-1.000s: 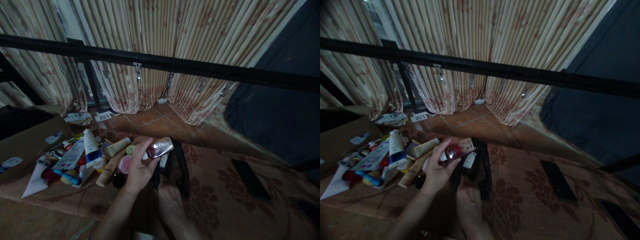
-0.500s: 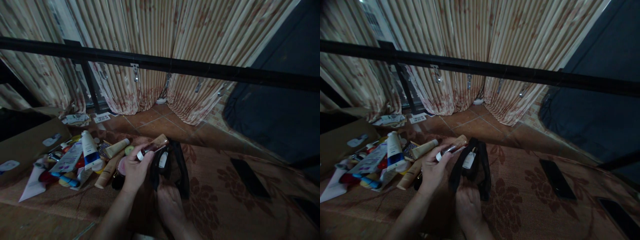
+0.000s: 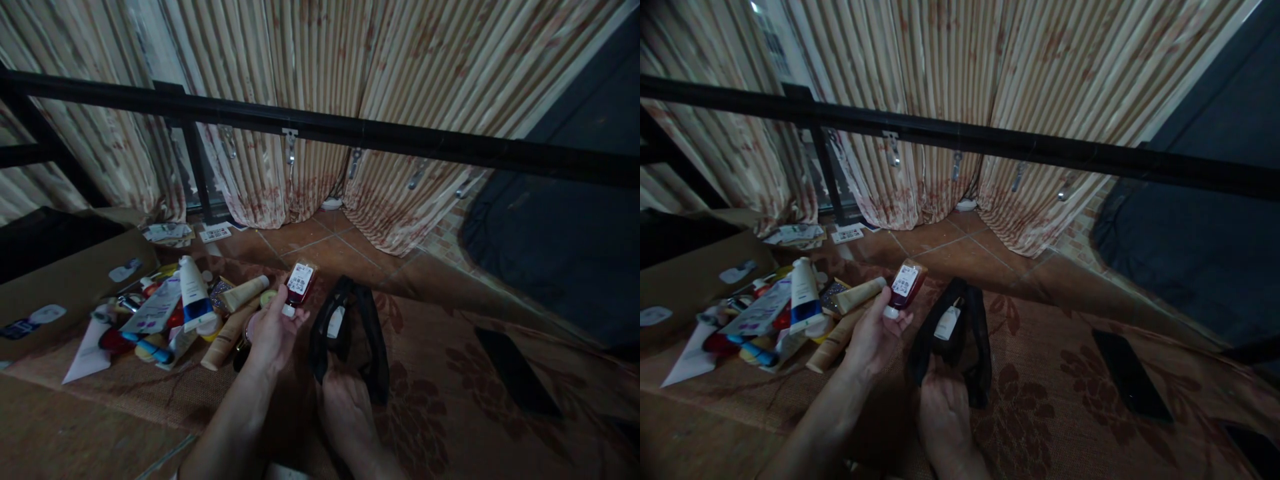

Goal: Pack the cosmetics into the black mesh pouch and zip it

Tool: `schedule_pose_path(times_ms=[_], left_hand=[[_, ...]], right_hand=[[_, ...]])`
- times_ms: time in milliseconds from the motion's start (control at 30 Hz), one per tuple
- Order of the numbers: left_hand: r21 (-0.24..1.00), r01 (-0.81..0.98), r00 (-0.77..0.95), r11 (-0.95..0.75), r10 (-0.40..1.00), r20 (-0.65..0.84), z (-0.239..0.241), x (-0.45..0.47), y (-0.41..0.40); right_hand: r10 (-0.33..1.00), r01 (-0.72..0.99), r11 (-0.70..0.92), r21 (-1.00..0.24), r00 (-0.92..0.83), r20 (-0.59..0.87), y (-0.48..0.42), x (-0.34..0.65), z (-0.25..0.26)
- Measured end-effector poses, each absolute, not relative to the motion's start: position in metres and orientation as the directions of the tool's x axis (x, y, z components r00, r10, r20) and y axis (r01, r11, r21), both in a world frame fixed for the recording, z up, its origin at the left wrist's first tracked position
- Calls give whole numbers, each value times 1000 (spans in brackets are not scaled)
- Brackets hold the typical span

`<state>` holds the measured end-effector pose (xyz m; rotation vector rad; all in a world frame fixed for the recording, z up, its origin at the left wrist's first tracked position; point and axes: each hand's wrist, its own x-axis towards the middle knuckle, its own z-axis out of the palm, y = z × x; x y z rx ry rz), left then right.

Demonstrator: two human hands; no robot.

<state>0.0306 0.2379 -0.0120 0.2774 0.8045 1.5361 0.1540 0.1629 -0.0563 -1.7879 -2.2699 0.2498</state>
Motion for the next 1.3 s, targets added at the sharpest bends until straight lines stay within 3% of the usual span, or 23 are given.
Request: schedule_pose_path(times_ms=[700, 1300], left_hand=[[678, -732, -89, 63, 978, -188, -14, 34, 235], [689, -711, -143, 142, 930, -339, -19, 32, 237]], right_hand=[[958, 936, 283, -208, -265, 114, 163, 155, -61], [968, 946, 250, -208, -240, 69, 163, 155, -61]])
